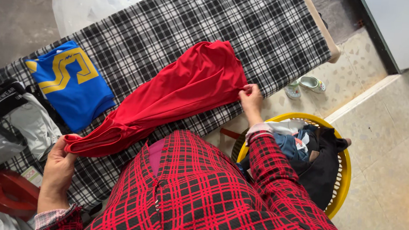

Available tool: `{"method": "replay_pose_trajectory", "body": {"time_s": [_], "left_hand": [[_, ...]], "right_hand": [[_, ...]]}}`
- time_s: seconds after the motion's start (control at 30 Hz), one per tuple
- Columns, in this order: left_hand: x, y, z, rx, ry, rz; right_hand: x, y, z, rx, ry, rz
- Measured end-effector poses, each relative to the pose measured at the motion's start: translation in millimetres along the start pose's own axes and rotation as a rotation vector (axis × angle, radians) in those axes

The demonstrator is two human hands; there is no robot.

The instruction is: The person folds a blue t-shirt on a plaid-covered ironing board, then picks up a red long-sleeved shirt from a laundry basket and begins folding it. The person smooths and aligns the garments by hand.

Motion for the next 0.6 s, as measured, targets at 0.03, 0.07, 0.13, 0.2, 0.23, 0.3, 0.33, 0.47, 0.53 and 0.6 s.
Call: {"method": "replay_pose_trajectory", "body": {"time_s": [0.03, 0.07, 0.13, 0.2, 0.23, 0.3, 0.33, 0.47, 0.53, 0.6], "left_hand": [[1, 0, -2, -0.003, -0.01, 0.009], [1, 0, -4, -0.004, -0.016, 0.017], [0, 0, -6, -0.004, -0.028, 0.03], [-1, 0, -6, 0.001, -0.04, 0.038], [-2, 0, -6, 0.006, -0.036, 0.035], [-4, 1, -4, 0.019, -0.031, 0.028], [-4, 1, -3, 0.018, -0.028, 0.015], [-3, -5, -1, -0.002, -0.022, 0.016], [-2, -8, -1, -0.008, -0.028, 0.025], [-1, -8, -3, 0.0, -0.038, 0.016]], "right_hand": [[7, 4, 3, 0.024, 0.009, -0.001], [22, 9, 3, 0.076, -0.106, -0.031], [44, 18, 0, 0.179, -0.339, -0.093], [29, 21, -28, 0.199, -0.18, -0.314], [15, 28, -40, 0.223, -0.123, -0.392], [-8, 32, -53, 0.195, -0.045, -0.382], [-16, 29, -58, 0.142, -0.024, -0.295], [9, 12, -37, 0.227, -0.276, -0.245], [35, 9, -13, 0.498, -0.425, -0.181], [40, -8, -2, 0.536, -0.38, -0.232]]}}
Point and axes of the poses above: each hand's wrist, its own z-axis away from the middle knuckle, its own x-axis out of the palm, y = z × x, the point moved 7 cm from there along -z, towards the middle knuckle, and after that the axes turned 7 degrees about z, right-handed, at the moved point
